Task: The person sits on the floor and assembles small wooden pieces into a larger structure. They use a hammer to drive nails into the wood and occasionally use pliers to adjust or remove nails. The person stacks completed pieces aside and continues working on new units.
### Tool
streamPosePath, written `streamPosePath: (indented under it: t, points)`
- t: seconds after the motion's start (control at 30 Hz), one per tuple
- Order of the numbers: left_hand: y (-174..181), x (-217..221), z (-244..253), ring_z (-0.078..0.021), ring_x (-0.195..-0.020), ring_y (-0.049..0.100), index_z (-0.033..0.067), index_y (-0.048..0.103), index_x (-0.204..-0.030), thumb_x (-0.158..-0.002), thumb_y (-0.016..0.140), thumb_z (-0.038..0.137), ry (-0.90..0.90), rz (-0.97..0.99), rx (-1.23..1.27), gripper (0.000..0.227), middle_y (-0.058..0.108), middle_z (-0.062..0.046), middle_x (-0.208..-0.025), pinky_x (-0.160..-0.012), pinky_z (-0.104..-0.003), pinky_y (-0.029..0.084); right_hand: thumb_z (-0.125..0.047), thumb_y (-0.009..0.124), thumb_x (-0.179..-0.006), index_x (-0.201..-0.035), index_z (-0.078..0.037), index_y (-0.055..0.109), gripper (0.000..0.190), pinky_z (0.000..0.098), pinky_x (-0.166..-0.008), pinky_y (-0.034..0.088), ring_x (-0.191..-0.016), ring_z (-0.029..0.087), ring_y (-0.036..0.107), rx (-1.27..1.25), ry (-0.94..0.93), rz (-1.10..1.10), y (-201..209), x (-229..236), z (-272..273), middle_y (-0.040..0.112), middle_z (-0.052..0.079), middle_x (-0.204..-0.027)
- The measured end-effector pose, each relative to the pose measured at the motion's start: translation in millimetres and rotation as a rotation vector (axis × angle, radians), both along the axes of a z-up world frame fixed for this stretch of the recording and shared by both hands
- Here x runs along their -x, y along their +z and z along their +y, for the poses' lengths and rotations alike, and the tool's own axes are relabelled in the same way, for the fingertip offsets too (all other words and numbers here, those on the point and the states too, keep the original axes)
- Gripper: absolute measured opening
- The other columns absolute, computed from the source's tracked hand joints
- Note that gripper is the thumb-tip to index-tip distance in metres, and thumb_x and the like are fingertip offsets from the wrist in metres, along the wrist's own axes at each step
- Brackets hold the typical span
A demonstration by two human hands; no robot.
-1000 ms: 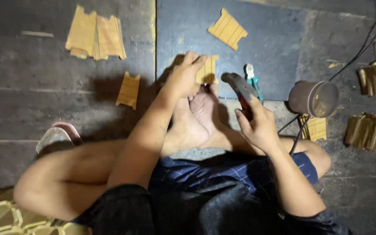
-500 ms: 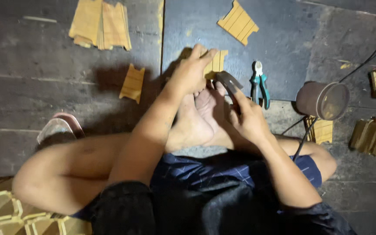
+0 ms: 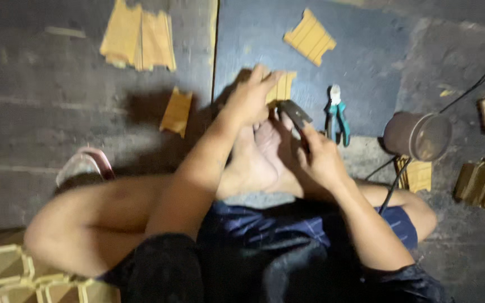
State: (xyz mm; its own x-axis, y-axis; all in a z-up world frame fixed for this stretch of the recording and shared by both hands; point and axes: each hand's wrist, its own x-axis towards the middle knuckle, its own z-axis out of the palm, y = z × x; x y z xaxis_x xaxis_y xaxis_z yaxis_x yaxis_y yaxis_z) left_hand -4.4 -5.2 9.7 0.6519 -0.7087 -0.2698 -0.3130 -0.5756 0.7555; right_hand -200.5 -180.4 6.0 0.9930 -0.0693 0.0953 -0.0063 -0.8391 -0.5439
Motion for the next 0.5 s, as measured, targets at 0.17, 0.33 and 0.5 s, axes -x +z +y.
streamPosePath:
  t: [0.17,0.33,0.5]
  points:
    - [-12,15,5,-0.0585,-0.114,0.062,0.0197,0.047,-0.151,-0.079,0.069,0.002,0.03,0.075,-0.01,0.077,0.042,-0.016,-0.144,-0.108,-0.06,0.053,-0.013,0.076,-0.087,-0.102,-0.003,0.066,0.02,0.0485,-0.056,0.052,-0.068,0.045,0.068,-0.031,-0.002,-0.056,-7,28,0,0.065,0.021,-0.073]
    - [-2,6,2,-0.062,-0.11,0.062,0.017,0.049,-0.152,-0.08,0.072,0.002,0.01,-0.015,0.015,0.077,0.044,-0.02,-0.14,-0.109,-0.064,0.049,-0.016,0.069,-0.09,-0.111,-0.006,0.067,0.023,0.0501,-0.062,0.054,-0.078,0.045,0.07,-0.031,-0.074,0.004,21,14,7,0.068,0.021,-0.081]
    - [-3,2,-1,-0.0619,-0.11,0.062,0.0197,0.047,-0.152,-0.08,0.071,0.003,0.013,-0.032,-0.008,0.078,0.043,-0.016,-0.144,-0.108,-0.063,0.05,-0.011,0.074,-0.085,-0.125,0.001,0.064,0.043,0.0551,-0.072,0.057,-0.084,0.049,0.07,0.033,-0.026,-0.018,-2,8,3,0.07,0.027,-0.09]
